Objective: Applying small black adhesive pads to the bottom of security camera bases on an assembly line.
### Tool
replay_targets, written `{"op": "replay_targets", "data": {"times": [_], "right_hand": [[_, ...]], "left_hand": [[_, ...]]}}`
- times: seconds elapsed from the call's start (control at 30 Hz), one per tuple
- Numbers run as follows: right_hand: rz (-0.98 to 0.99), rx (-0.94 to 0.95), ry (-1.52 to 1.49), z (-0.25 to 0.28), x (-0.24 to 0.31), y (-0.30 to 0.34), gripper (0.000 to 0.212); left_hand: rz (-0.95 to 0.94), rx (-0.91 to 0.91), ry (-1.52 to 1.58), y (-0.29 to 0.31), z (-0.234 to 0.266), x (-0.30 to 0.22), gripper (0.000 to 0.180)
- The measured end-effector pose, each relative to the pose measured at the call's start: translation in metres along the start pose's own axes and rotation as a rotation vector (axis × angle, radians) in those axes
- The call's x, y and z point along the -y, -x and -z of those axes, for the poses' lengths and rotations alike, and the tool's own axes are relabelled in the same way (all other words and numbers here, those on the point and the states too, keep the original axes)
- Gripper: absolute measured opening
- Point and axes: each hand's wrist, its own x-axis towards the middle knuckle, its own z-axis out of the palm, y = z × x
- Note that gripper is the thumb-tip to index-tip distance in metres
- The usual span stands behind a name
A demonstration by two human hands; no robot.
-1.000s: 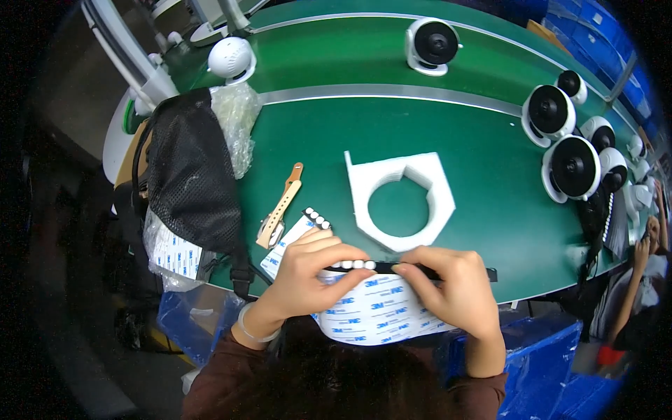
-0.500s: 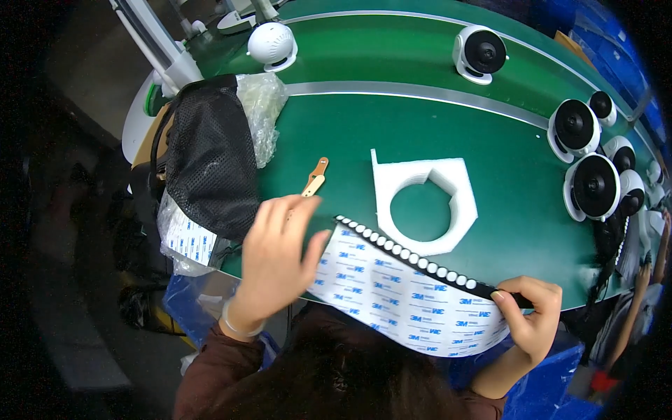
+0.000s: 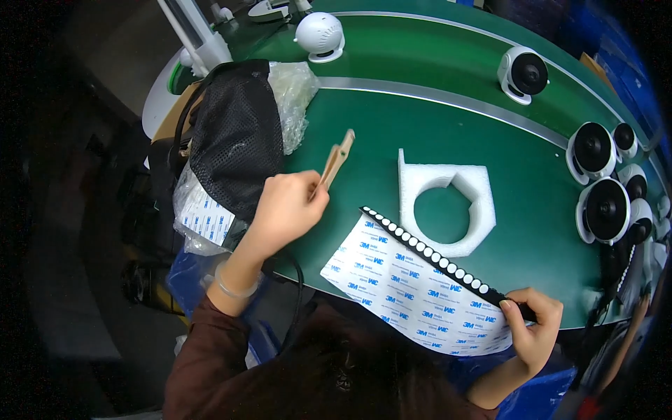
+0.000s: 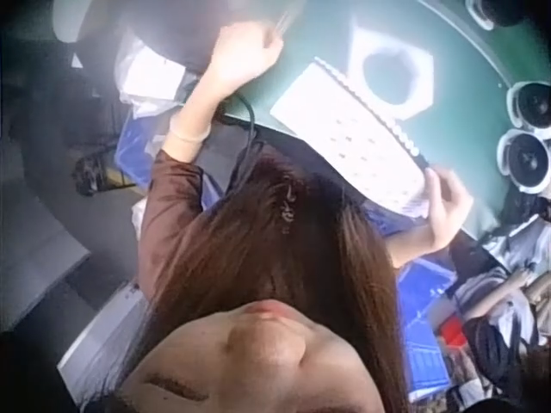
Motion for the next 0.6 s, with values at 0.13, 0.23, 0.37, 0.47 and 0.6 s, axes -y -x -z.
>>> {"op": "replay_targets", "data": {"times": [0.13, 0.23, 0.37, 0.47, 0.6], "right_hand": [[-0.045, 0.034, -0.032, -0.001, 0.0, 0.0, 0.009], [-0.013, 0.041, -0.025, -0.003, 0.0, 0.0, 0.008], [-0.032, 0.061, -0.02, -0.005, 0.0, -0.001, 0.008], [-0.042, 0.06, -0.037, -0.01, 0.003, -0.003, 0.007], [-0.036, 0.092, -0.043, -0.014, 0.003, -0.004, 0.007]], "left_hand": [[0.233, 0.153, 0.954, 0.0, 0.008, 0.014, 0.018], [0.232, 0.225, 1.109, 0.0, 0.017, 0.005, 0.018], [0.359, 0.318, 1.242, 0.0, 0.024, -0.01, 0.017], [0.425, 0.357, 1.291, -0.003, 0.017, -0.012, 0.019], [0.642, 0.397, 1.397, 0.001, 0.003, -0.003, 0.024]]}}
